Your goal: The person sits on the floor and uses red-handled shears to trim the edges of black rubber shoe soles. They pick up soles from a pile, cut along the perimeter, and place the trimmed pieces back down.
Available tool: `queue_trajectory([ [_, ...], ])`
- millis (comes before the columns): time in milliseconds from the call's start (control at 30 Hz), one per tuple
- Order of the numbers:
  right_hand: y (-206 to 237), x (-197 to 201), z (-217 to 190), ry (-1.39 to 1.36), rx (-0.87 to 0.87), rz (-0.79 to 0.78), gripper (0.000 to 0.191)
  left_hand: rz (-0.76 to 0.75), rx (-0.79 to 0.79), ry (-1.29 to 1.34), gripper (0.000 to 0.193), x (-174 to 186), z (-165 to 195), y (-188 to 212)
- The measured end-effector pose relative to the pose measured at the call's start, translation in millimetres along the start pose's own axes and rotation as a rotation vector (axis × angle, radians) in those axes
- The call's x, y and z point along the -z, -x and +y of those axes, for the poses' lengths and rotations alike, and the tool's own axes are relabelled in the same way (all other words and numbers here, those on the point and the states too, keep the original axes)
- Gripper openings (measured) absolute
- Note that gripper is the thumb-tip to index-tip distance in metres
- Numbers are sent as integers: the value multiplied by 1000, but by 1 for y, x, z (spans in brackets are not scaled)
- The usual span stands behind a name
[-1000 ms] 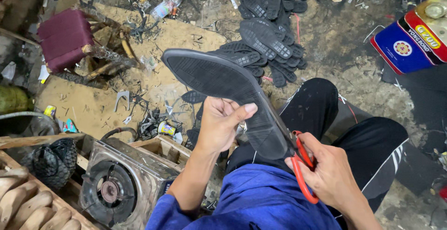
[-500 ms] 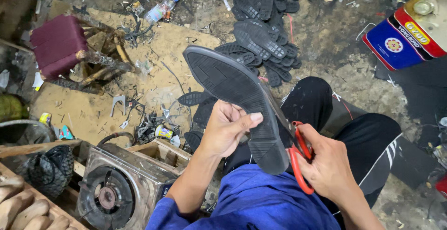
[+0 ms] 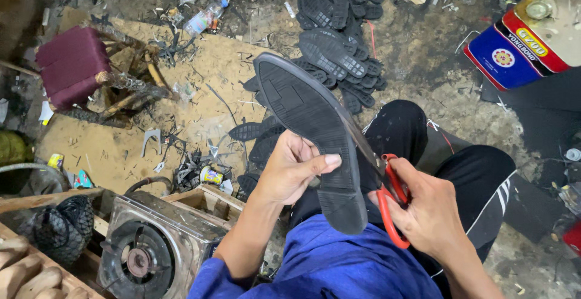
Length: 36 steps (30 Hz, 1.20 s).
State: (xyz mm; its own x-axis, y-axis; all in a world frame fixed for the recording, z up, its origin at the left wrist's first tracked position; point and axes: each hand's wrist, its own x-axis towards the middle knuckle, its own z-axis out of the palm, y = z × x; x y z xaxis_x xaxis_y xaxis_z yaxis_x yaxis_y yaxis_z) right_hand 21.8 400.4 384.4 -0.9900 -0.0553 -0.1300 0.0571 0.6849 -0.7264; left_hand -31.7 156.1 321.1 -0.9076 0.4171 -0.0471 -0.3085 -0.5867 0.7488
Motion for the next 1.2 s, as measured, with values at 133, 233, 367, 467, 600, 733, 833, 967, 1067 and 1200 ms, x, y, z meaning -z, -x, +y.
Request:
queue_trajectory([
  [133, 2, 4, -3, 1, -1, 2, 48, 97, 103, -34, 34, -13, 5, -2],
  [233, 3, 5, -5, -42, -83, -40, 50, 77, 87, -16, 46, -28, 22, -6],
  [367, 5, 2, -8, -45, -140, -96, 49, 161, -25, 67, 39, -41, 32, -15],
  [467, 5, -3, -11, -64, -119, -92, 46, 144, -67, 48, 38, -36, 31, -19],
  [600, 5, -7, -14, -80, -135, -77, 46, 208, -42, 12, 36, -30, 16, -18],
  [733, 6, -5, -13, -58, -139, -47, 48, 148, -45, 97, 40, -26, 9, -17],
  [833, 4, -6, -13, -52, -193, -69, 48, 140, -44, 104, 40, -22, 11, -20],
  [967, 1, -5, -13, -72, -179, -67, 49, 137, -17, 132, 42, -15, 15, -21],
  [1067, -4, -4, -15, -21, 9, 27, 48, 198, 59, -107, 42, -9, 21, -20],
  [1200, -13, -3, -18, -41, -78, -6, 47, 77, 20, 47, 47, -6, 26, -28],
])
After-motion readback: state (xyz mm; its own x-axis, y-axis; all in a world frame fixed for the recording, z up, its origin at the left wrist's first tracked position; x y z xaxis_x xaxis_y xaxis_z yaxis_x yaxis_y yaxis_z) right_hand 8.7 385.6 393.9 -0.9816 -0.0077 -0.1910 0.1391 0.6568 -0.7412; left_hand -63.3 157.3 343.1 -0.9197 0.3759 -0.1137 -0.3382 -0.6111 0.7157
